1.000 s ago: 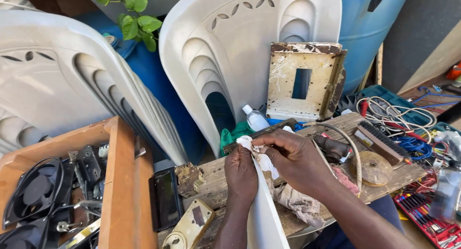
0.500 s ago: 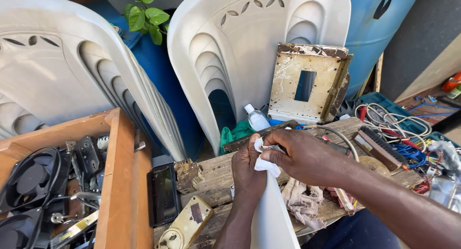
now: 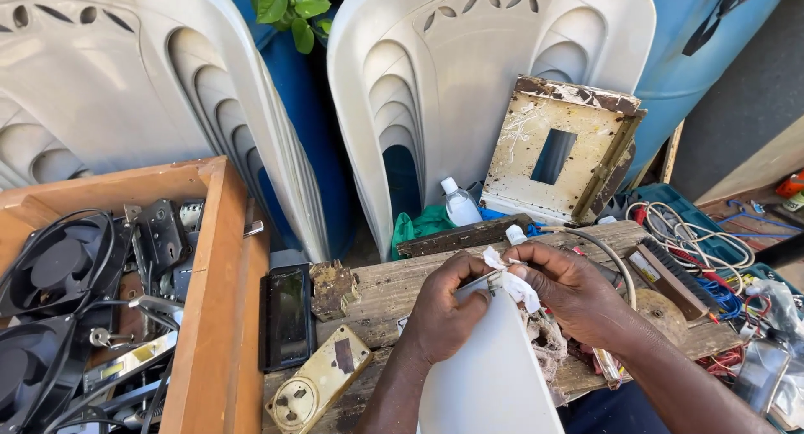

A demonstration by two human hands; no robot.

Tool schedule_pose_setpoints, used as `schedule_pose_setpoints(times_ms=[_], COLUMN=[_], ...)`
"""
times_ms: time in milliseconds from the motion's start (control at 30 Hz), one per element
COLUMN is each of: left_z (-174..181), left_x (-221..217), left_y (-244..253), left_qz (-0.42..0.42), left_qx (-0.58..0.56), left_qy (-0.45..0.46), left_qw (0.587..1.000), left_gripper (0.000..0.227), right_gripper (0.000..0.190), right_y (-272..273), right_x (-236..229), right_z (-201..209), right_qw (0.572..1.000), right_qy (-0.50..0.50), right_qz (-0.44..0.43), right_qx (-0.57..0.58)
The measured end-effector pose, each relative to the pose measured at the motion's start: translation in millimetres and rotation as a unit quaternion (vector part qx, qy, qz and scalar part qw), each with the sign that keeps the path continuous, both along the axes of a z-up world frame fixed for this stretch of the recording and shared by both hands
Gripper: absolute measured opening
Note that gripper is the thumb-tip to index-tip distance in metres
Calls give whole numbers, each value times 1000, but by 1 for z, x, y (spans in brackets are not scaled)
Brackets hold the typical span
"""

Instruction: The person cleans a white plastic electrical cover and a beige electrical socket using a cloth and a liquid from a bottle. The person wipes the surfaces thoroughly and places the cleaned cover into a wooden box.

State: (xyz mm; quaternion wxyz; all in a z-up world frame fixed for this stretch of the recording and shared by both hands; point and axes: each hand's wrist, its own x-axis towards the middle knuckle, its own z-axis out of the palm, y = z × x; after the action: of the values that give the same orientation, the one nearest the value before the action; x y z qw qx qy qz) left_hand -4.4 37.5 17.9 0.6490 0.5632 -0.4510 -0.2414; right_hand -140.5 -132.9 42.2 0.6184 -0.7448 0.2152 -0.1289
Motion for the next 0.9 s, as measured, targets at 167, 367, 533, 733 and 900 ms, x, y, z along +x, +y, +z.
schedule_pose_setpoints(times_ms=[167,367,533,733,900], left_z=[-4,-23,-21,-17,-12], left_x=[-9,-25,-36,-29,-23], left_y=[11,23,25,28,38], left_qz=[6,10,-4,7,22], left_qx=[12,40,96,69,97], left_qy=[-32,-72,-79,-96,-57], left_qw=[999,997,992,993,993], left_gripper=[22,21,26,30,37], right_gripper=[25,25,33,19,28], right_y=[3,38,33,8,-26], right_x=[-10,-20,-25,-46,-82], right_z=[-15,27,38,8,-58], right_qw=[1000,961,913,988,988], right_qy=[13,215,333,133,-81], right_qz=[-16,-31,14,79,-113], right_qx=[14,-173,-235,8,69])
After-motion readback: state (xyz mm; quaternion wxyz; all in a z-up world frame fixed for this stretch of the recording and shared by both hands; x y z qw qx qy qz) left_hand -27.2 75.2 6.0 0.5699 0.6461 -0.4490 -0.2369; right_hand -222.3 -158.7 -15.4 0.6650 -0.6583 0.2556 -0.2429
